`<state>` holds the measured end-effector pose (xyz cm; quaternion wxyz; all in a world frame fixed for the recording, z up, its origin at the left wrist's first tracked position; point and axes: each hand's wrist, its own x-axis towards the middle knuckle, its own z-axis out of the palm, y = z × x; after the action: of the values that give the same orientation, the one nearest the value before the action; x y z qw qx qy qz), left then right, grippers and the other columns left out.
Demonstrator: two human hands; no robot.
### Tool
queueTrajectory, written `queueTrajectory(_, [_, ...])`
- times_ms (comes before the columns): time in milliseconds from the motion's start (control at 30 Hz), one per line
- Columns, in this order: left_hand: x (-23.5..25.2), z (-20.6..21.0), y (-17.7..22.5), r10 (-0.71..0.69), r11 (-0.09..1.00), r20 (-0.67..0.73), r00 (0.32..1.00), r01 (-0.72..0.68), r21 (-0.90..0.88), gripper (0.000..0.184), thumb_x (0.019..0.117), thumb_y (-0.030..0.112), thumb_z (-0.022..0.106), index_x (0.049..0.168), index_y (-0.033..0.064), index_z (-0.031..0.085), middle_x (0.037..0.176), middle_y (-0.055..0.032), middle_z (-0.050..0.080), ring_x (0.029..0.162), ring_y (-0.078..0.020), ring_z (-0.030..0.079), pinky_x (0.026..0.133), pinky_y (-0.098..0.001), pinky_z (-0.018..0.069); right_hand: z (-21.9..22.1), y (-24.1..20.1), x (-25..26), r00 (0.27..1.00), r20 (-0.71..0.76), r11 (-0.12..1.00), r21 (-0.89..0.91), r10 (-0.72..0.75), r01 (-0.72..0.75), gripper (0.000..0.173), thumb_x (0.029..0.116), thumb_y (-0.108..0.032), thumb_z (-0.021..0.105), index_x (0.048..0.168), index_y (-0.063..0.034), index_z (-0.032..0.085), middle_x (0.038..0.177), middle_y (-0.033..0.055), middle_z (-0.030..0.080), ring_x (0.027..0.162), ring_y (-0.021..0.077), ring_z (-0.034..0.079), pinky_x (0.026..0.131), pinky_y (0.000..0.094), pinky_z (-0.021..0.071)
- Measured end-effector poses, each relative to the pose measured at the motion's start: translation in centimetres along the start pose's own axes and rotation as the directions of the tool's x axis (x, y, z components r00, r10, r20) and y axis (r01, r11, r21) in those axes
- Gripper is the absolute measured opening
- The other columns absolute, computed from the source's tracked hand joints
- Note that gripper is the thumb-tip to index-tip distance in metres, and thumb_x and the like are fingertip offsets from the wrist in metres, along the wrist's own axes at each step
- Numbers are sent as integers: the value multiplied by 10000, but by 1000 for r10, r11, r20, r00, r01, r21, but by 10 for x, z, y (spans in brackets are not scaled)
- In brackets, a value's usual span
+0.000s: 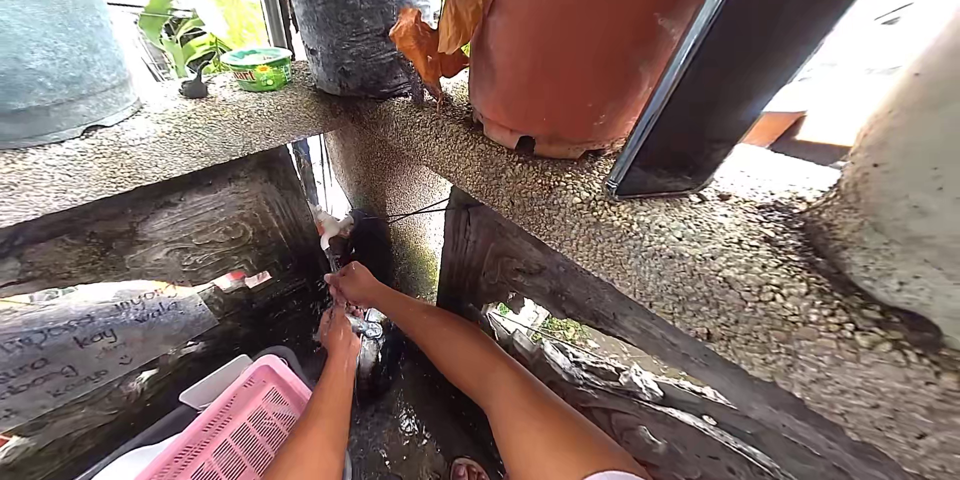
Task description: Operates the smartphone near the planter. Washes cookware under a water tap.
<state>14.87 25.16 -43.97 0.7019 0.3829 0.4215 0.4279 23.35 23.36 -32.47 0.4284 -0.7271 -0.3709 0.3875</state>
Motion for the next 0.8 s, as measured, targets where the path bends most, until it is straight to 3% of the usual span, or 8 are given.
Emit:
queueTrajectory(100, [-6, 7, -3, 171, 949, -77, 982, -143, 281, 327, 1062, 298, 595, 1089, -22, 655, 842, -127, 688, 723, -213, 690, 703, -409, 615, 4, 7, 6, 1000, -9, 999, -44, 8, -8, 571, 1102, -481, 394, 962, 10, 649, 831, 121, 595, 737, 229, 580, 710, 451, 502])
queueTrajectory(200, [-19, -3, 6, 451, 368, 195, 871, -380, 849, 390, 1092, 312, 473, 1149, 26, 732, 1172, -184, 693, 1128, -326, 671, 974, -541, 541, 0, 9, 9, 996, 76, 987, -156, 49, -37, 517, 1099, -438, 417, 1034, 15, 659, 920, 147, 633, 805, 245, 613, 753, 469, 519])
queueTrajectory(267, [-21, -4, 8, 443, -18, 411, 797, -451, 893, 380, 1083, 275, 431, 1206, 63, 722, 1278, -192, 666, 1232, -347, 626, 1018, -522, 520, -6, 6, 6, 991, 92, 970, -231, 94, -71, 366, 1064, -340, 488, 949, -44, 671, 759, 47, 644, 608, 143, 603, 572, 343, 515])
queueTrajectory(333, [-15, -9, 8, 392, -172, 549, 738, -527, 832, 384, 1081, 280, 429, 1231, 65, 709, 1271, -213, 666, 1223, -388, 620, 1003, -531, 515, -13, -1, 3, 986, 113, 951, -298, 119, -80, 197, 977, -194, 584, 955, -26, 685, 785, 65, 699, 639, 158, 663, 607, 368, 564])
queueTrajectory(433, [-7, -17, 11, 338, -54, 582, 740, -602, 797, 417, 1091, 311, 429, 1249, 59, 721, 1294, -193, 681, 1244, -362, 631, 1080, -514, 490, -22, -9, -1, 994, 83, 919, -393, 66, -28, 197, 953, -186, 608, 932, -19, 712, 822, 96, 714, 676, 191, 670, 647, 416, 560])
queueTrajectory(500, [-5, -16, 5, 454, 254, 437, 776, -583, 772, 322, 1023, 271, 610, 1073, -16, 745, 1076, -186, 729, 1046, -319, 706, 962, -521, 550, -25, -9, 1, 995, 78, 924, -381, 62, -28, 196, 952, -195, 608, 924, -45, 732, 794, 61, 730, 640, 154, 669, 605, 377, 552])
queueTrajectory(633, [-13, 0, -13, 199, 923, -33, 979, -176, 342, 419, 943, 156, 759, 1271, -54, 605, 978, -175, 734, 809, -250, 745, 783, -451, 645, -26, -6, 2, 983, 130, 949, -303, 130, -85, 171, 961, -191, 620, 977, -58, 726, 803, 43, 744, 646, 142, 695, 576, 344, 566])
queueTrajectory(800, [-35, 2, -21, -63, 645, -89, 994, 109, 756, 813, 771, 590, 851, 1197, -72, 648, 1156, -261, 679, 1125, -399, 650, 968, -600, 517, -22, -5, -1, 970, 148, 948, -282, 194, -147, 224, 1015, -196, 545, 1008, -51, 715, 838, 52, 754, 654, 144, 706, 579, 338, 577])
